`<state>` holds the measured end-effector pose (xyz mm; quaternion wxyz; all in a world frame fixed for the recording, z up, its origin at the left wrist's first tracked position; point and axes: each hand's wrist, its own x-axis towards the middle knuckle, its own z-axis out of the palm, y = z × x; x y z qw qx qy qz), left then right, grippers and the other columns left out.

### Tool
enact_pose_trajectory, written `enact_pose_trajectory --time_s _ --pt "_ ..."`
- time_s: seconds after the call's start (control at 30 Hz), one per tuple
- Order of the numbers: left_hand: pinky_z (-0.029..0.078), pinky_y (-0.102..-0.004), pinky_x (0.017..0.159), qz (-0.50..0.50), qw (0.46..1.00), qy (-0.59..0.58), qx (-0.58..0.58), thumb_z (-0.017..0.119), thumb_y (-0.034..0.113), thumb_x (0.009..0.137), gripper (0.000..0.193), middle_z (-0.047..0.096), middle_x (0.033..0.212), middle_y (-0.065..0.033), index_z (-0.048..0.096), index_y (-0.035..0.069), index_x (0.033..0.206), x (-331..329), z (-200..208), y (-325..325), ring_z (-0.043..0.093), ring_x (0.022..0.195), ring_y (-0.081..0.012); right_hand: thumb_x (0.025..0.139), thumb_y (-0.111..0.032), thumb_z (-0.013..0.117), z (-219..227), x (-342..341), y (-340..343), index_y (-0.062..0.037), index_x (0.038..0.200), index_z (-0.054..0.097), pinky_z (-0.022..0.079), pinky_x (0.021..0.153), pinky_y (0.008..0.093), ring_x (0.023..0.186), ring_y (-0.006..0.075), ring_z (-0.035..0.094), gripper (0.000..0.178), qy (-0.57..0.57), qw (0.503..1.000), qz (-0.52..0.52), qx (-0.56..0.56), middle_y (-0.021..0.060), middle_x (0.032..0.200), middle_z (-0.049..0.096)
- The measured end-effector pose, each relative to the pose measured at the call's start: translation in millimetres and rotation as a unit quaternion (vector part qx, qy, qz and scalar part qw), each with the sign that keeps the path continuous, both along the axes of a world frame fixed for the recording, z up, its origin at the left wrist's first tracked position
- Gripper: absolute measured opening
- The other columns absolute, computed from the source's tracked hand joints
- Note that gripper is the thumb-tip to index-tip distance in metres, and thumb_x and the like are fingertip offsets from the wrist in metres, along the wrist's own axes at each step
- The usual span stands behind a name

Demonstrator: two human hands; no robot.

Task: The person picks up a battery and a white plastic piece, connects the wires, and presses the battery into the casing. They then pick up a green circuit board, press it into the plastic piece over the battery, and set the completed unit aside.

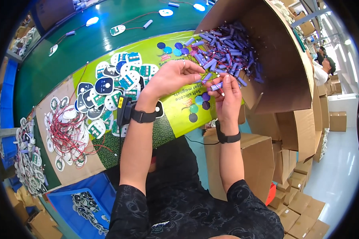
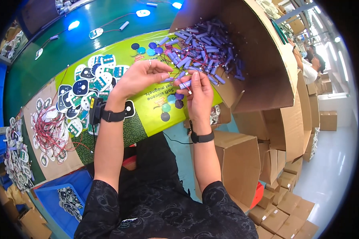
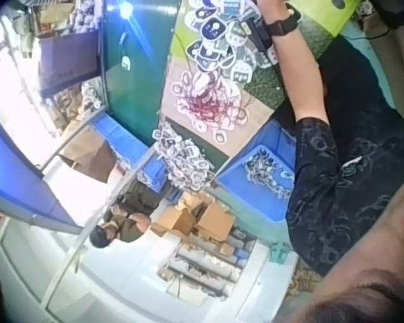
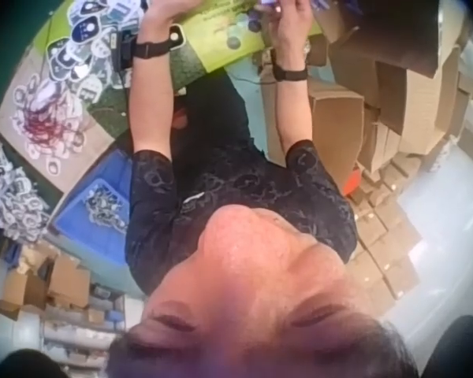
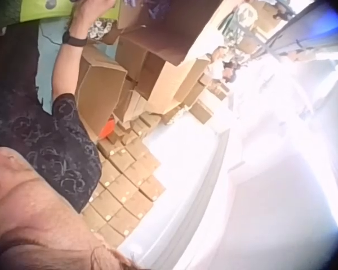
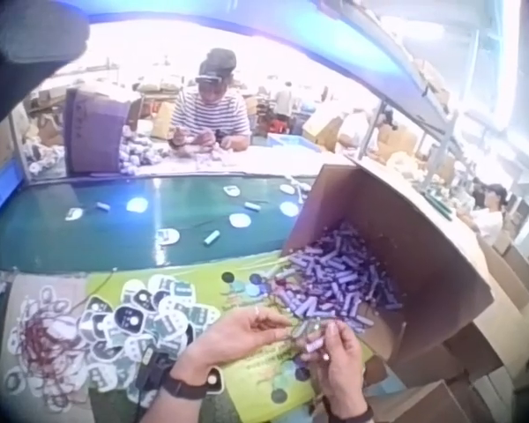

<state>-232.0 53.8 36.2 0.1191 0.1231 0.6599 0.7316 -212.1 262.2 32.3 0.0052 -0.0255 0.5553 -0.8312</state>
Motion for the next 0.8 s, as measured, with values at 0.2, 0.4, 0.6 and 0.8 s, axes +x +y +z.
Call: enact_pose_trajectory --time_s 0.2,0.4,0.6,0.8 --pt "0.054 -0.0266 0.085 0.030 0.999 0.039 0.024 0.069 0.010 0.096 0.026 0.072 0.099 -0.0051 0.069 0.000 0.119 -2.2 -6.0 1.4 0.066 0.092 -0.0104 0.107 -0.021 0.052 6.7 3.8 -2.0 0.0022 0.127 0.056 0.063 0.070 0.0266 0.091 0.0228 0.073 0.031 -0.028 0.999 0.026 0.006 0.0096 0.105 0.066" --pt "0.053 -0.0259 0.085 0.031 0.998 0.044 0.030 0.069 0.011 0.096 0.028 0.071 0.098 -0.0044 0.069 0.001 0.122 -2.2 -5.3 -1.3 0.065 0.090 -0.0099 0.106 -0.017 0.053 7.9 3.2 -1.4 0.0052 0.138 0.050 0.063 0.077 0.0295 0.098 0.0249 0.071 0.039 -0.034 0.998 0.045 -0.037 0.0087 0.109 0.062" --pt "0.051 -0.0261 0.089 -0.056 0.998 0.034 0.013 0.066 0.011 0.098 0.032 0.070 0.100 -0.0018 0.066 0.002 0.128 -0.8 -5.2 -2.1 0.064 0.093 -0.0098 0.106 -0.017 0.052 10.1 4.1 -3.9 0.0049 0.141 0.047 0.063 0.078 0.0298 0.099 0.0250 0.071 0.041 -0.040 0.994 0.089 -0.057 0.0094 0.106 0.066" --pt "0.051 -0.0294 0.090 0.003 0.998 0.061 0.030 0.071 0.016 0.095 0.036 0.065 0.113 -0.0058 0.064 0.004 0.128 1.6 1.3 -1.4 0.062 0.100 -0.0131 0.105 -0.015 0.056 9.7 4.4 -8.4 0.0019 0.140 0.049 0.063 0.080 0.0288 0.096 0.0199 0.071 0.040 -0.050 0.997 0.055 -0.007 0.0087 0.104 0.066"
